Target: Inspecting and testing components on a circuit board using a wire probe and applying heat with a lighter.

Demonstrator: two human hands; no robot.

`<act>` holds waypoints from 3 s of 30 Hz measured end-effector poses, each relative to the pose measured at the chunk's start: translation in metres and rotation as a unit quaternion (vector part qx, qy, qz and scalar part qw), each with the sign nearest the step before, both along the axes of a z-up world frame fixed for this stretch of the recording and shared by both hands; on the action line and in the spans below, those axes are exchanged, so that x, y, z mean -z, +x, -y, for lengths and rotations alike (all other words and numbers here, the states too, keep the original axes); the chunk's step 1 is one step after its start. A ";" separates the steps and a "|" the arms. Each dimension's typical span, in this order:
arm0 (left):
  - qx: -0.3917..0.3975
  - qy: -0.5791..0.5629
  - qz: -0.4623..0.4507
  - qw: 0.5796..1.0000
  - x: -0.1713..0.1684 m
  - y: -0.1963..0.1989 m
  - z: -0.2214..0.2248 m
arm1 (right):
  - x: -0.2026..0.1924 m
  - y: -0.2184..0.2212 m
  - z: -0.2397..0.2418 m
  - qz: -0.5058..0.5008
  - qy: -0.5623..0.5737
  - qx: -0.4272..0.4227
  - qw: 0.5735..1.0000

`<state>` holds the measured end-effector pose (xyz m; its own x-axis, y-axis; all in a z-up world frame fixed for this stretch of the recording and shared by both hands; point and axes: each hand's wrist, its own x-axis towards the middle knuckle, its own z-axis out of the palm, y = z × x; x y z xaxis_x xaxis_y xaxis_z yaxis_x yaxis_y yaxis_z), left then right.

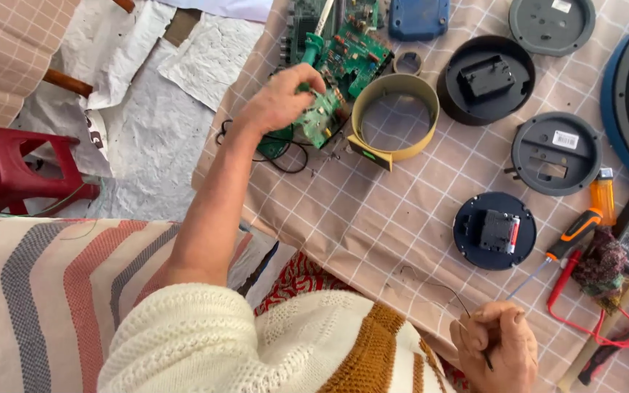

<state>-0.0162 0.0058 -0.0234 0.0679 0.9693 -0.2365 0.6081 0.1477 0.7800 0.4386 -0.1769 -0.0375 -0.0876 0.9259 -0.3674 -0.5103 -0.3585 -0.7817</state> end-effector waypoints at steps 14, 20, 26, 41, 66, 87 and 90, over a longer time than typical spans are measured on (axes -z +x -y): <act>0.034 0.273 -0.225 0.935 0.037 0.039 0.032 | -0.022 0.006 0.001 -0.036 0.028 -0.002 0.999; 0.023 0.143 0.023 0.989 -0.016 0.125 0.096 | -0.017 0.006 0.004 -0.014 0.094 0.044 0.995; 0.235 -0.288 0.286 0.883 -0.036 0.223 0.127 | -0.029 -0.021 -0.004 0.090 0.238 -0.032 0.967; 0.025 -0.121 0.390 0.913 0.007 0.241 0.130 | 0.000 -0.023 -0.002 0.180 0.191 -0.133 0.956; 0.164 -0.157 0.291 0.929 -0.005 0.245 0.138 | -0.002 -0.018 -0.020 0.092 0.083 -0.006 0.992; -0.063 0.054 0.254 0.964 0.015 0.192 0.121 | 0.008 -0.001 -0.014 0.158 0.070 0.054 0.984; -0.096 0.102 0.325 0.935 0.014 0.189 0.110 | 0.009 -0.020 -0.009 0.173 0.082 0.013 0.981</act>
<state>0.1731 -0.1045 -0.0373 -0.0477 0.9988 -0.0148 -0.0273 0.0135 0.9995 0.4183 -0.1683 -0.0462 0.0412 0.9752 -0.2174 -0.2106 -0.2042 -0.9560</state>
